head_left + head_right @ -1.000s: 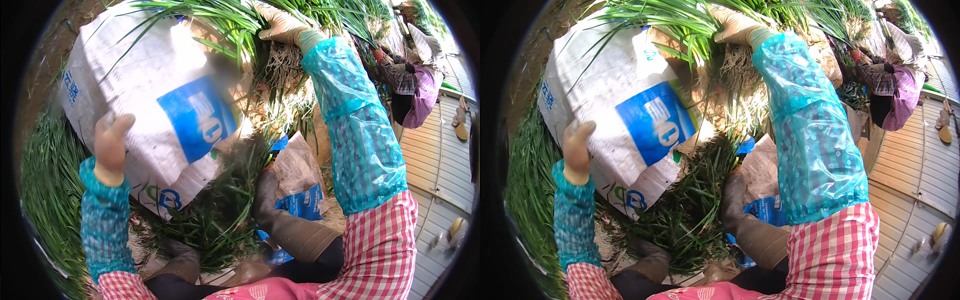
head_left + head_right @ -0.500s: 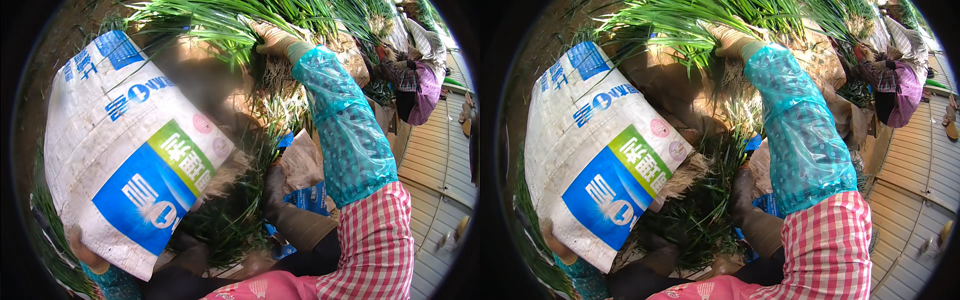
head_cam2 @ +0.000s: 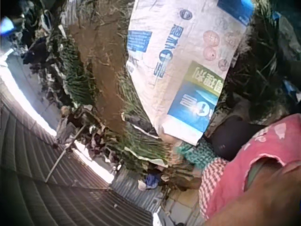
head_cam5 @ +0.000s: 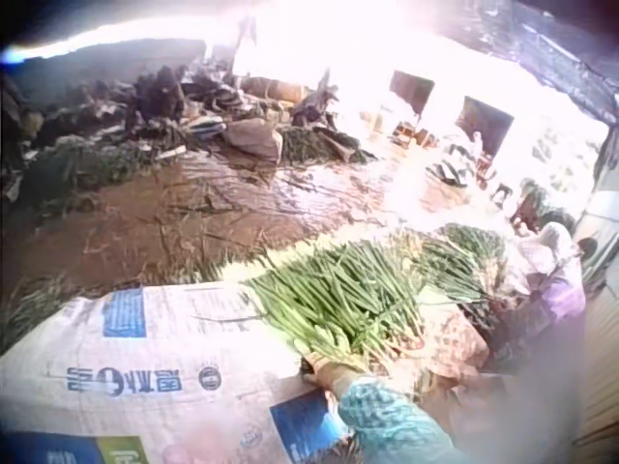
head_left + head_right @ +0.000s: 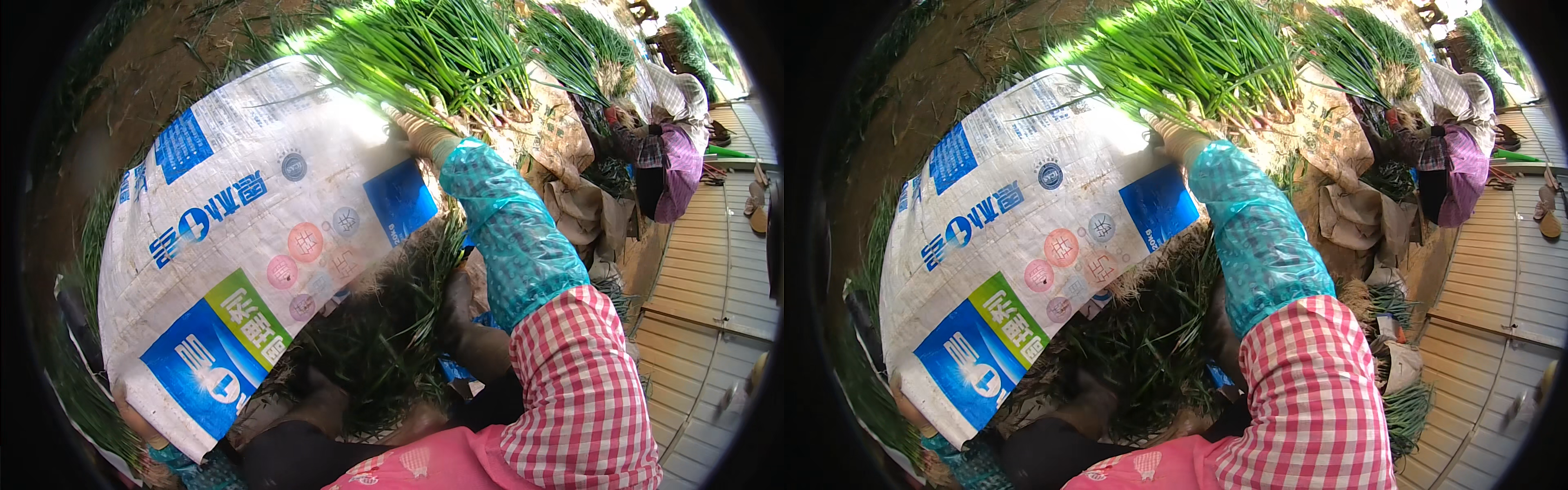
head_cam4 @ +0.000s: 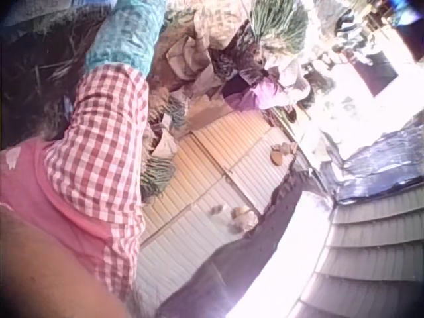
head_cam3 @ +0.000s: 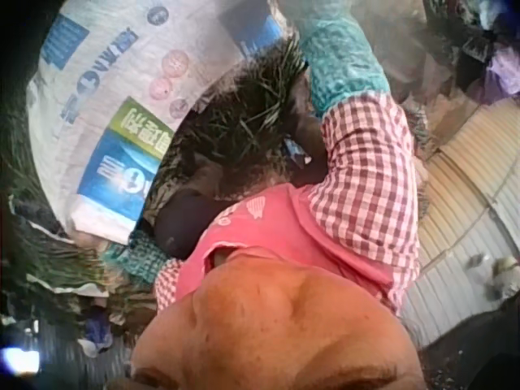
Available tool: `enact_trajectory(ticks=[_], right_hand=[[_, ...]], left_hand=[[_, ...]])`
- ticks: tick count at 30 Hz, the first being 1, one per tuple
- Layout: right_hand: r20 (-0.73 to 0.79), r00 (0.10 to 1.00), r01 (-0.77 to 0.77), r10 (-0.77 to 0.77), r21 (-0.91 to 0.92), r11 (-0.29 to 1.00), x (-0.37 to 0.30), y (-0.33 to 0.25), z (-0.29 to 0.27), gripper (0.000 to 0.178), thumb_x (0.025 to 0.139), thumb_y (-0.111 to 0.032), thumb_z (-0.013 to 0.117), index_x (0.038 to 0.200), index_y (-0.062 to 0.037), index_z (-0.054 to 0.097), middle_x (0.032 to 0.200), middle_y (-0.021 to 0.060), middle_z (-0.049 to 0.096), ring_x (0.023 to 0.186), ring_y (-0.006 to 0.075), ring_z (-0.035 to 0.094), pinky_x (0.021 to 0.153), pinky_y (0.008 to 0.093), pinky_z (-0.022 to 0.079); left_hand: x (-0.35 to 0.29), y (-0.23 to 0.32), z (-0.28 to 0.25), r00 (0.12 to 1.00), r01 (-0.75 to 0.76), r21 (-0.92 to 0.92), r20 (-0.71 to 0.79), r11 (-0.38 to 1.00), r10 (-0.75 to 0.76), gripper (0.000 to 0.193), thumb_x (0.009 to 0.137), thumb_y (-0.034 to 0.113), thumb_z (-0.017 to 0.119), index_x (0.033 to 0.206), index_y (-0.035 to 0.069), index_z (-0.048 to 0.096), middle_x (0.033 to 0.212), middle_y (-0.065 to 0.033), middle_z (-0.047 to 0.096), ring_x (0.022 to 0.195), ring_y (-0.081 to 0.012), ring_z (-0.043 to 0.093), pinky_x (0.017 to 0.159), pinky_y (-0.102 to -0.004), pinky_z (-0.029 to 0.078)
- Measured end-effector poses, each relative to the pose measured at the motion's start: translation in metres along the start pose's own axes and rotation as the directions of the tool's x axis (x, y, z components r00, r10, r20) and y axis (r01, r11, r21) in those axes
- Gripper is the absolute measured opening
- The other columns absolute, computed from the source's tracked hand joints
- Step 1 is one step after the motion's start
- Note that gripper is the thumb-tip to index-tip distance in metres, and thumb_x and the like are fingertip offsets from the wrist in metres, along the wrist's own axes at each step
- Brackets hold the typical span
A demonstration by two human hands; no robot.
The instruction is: The person sits on the floor and processes green onions by hand. They pick up bunches, remove roots and trim the onions, then place them into a sack.
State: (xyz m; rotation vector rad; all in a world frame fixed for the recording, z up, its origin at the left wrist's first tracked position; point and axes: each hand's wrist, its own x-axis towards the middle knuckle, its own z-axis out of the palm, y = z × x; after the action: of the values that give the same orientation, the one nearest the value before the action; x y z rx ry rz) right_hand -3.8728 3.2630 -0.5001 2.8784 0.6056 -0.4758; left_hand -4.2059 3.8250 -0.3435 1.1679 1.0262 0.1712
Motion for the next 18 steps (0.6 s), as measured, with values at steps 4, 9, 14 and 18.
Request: enact_trajectory(ticks=[4,9,14,18], right_hand=[[-0.111,0.994,-0.005,0.014,0.081,0.997,0.019,0.012,0.043,0.075,0.082,-0.025,0.063,0.146,-0.0284,0.023,0.153,0.0065,0.020,0.139,0.0301,0.021,0.113,0.0424,0.018],[0.038,0.999,0.003,-0.003,0.012,1.000,-0.018,0.004,-0.009,0.072,0.083,-0.025,0.062,0.145,-0.0318,0.025,0.153,0.0047,0.021,0.139,0.0293,0.022,0.113,0.0399,0.021],[0.090,0.994,-0.106,0.058,0.756,0.646,-0.017,0.039,0.025,0.046,0.087,-0.028,0.059,0.132,-0.0237,0.048,0.131,0.0076,0.049,0.114,0.0310,0.048,0.095,0.0423,0.039],[-0.140,0.964,0.243,-0.226,0.121,0.962,-0.017,0.068,0.052,0.055,0.083,-0.012,0.060,0.133,-0.0319,0.047,0.128,0.0033,0.055,0.115,0.0247,0.050,0.097,0.0374,0.039]], left_hand=[[0.022,-0.013,-0.049,0.993,-0.079,-0.005,0.088,0.997,0.079,0.056,0.091,0.045,0.041,0.128,0.003,0.044,0.125,-0.0166,0.050,0.115,-0.0302,0.051,0.096,-0.0455,0.043],[0.000,-0.010,-0.006,1.000,0.025,-0.076,-0.005,0.997,-0.026,0.054,0.093,0.044,0.039,0.129,0.004,0.043,0.126,-0.0168,0.049,0.115,-0.0291,0.051,0.096,-0.0457,0.043],[0.014,-0.023,-0.016,0.995,-0.081,0.117,0.067,0.990,0.073,0.058,0.092,0.049,0.041,0.129,0.003,0.042,0.126,-0.0199,0.048,0.115,-0.0298,0.050,0.092,-0.0473,0.045],[0.007,-0.022,-0.036,0.992,-0.123,0.231,0.009,0.965,0.125,0.058,0.089,0.052,0.046,0.122,0.004,0.048,0.116,-0.0204,0.052,0.105,-0.0333,0.053,0.085,-0.0485,0.046]])
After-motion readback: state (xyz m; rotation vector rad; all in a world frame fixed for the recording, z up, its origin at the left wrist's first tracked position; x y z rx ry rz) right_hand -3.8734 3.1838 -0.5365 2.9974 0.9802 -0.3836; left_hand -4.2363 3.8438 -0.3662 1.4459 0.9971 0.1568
